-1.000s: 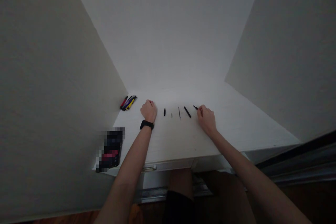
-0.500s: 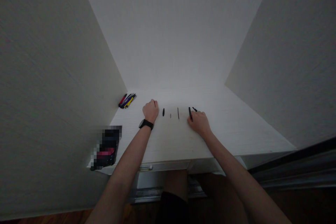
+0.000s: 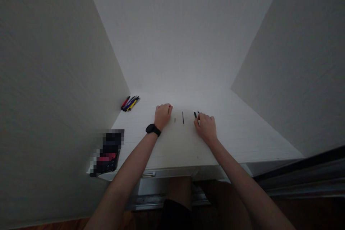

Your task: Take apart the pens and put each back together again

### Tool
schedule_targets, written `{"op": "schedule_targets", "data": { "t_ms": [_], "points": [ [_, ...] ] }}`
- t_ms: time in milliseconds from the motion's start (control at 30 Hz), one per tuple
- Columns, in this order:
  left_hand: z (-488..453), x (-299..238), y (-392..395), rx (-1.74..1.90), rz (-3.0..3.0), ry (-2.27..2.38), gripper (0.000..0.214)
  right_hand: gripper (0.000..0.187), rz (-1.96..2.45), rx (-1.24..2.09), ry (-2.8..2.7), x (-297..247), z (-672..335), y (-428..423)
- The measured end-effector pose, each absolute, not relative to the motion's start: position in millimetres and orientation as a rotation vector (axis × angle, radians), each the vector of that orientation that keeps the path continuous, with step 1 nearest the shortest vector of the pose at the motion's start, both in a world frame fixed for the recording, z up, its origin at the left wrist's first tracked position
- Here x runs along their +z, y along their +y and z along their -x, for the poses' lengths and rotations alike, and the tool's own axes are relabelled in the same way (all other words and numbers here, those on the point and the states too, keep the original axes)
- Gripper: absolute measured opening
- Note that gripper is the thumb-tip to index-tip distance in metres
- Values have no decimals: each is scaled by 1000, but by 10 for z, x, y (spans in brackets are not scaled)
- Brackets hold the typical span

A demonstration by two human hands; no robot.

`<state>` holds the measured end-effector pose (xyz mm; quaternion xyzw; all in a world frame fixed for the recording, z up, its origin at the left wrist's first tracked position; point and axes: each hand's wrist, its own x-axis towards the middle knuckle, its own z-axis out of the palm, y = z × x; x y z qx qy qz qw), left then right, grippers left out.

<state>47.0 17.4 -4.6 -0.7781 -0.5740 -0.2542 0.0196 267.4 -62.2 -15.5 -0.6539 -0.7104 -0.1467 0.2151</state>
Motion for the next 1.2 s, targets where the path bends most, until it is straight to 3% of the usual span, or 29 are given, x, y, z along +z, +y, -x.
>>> {"op": "schedule_targets", "data": {
  "t_ms": [200,733,900,1200],
  "points": [
    [-814,-86,-15,-805,2680,-1268,29,22,1627,-473,-2206,-160,-2592,-575],
    [-880,-74,-60,-487,2732,-1112,22,23,1488,-397,-2107,-250,-2614,-477],
    [-843,-125,-18,-636,2787,-1145,18,25,1405,-375,-2023,-267,-2651,-481],
    [-796,-154,13,-1234,2870,-1150,15,25,1369,-401,-1951,-266,-2677,-484]
  ]
}}
